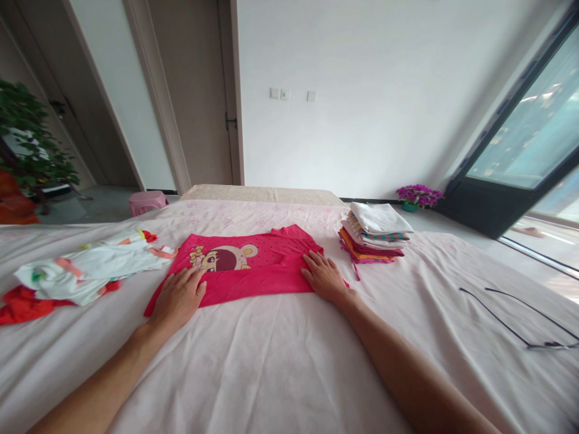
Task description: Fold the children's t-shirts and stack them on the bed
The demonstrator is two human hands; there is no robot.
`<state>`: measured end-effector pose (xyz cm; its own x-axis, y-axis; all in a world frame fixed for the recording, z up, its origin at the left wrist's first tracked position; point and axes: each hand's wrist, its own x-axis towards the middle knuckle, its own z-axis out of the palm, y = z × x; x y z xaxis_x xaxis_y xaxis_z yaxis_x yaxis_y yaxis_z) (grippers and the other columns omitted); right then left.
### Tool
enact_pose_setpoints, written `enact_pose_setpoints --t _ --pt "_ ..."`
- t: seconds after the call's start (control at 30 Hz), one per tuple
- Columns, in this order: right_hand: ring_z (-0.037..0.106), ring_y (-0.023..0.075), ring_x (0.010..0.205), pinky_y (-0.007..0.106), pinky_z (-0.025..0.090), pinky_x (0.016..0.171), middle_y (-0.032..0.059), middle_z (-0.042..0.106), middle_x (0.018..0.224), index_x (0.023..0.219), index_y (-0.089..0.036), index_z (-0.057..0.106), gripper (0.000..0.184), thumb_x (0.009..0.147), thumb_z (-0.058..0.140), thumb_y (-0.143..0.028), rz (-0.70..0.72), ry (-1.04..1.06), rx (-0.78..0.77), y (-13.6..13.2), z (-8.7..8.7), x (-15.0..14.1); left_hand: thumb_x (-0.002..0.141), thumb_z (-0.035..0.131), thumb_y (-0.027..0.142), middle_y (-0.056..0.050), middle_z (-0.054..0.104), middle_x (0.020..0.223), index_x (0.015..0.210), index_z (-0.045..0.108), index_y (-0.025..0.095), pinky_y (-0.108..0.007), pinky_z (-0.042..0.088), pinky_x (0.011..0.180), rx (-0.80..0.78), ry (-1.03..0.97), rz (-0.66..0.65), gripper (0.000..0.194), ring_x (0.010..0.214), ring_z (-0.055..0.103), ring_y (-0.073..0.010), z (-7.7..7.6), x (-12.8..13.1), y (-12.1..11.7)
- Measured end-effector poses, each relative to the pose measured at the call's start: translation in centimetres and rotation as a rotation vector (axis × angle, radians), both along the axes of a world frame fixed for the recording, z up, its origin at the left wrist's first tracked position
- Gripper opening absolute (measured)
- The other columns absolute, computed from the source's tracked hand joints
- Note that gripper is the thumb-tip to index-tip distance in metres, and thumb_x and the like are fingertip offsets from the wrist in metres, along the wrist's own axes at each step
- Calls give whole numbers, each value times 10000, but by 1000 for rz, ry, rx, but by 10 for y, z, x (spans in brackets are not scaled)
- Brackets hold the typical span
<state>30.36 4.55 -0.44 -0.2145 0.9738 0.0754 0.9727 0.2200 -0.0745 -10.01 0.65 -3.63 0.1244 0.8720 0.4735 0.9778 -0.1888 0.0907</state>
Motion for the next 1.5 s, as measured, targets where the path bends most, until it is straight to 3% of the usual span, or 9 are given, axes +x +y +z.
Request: enact_pose_setpoints --t 1.5 --pt "238 260 1477 456 189 1176 77 269 1620 1537 -227 342 595 1016 295 -511 8 3 24 0 -3 1 888 462 302 -93 676 1266 1259 641 223 -452 408 1068 28 29 -4 419 1229 570 -271 -4 -2 2"
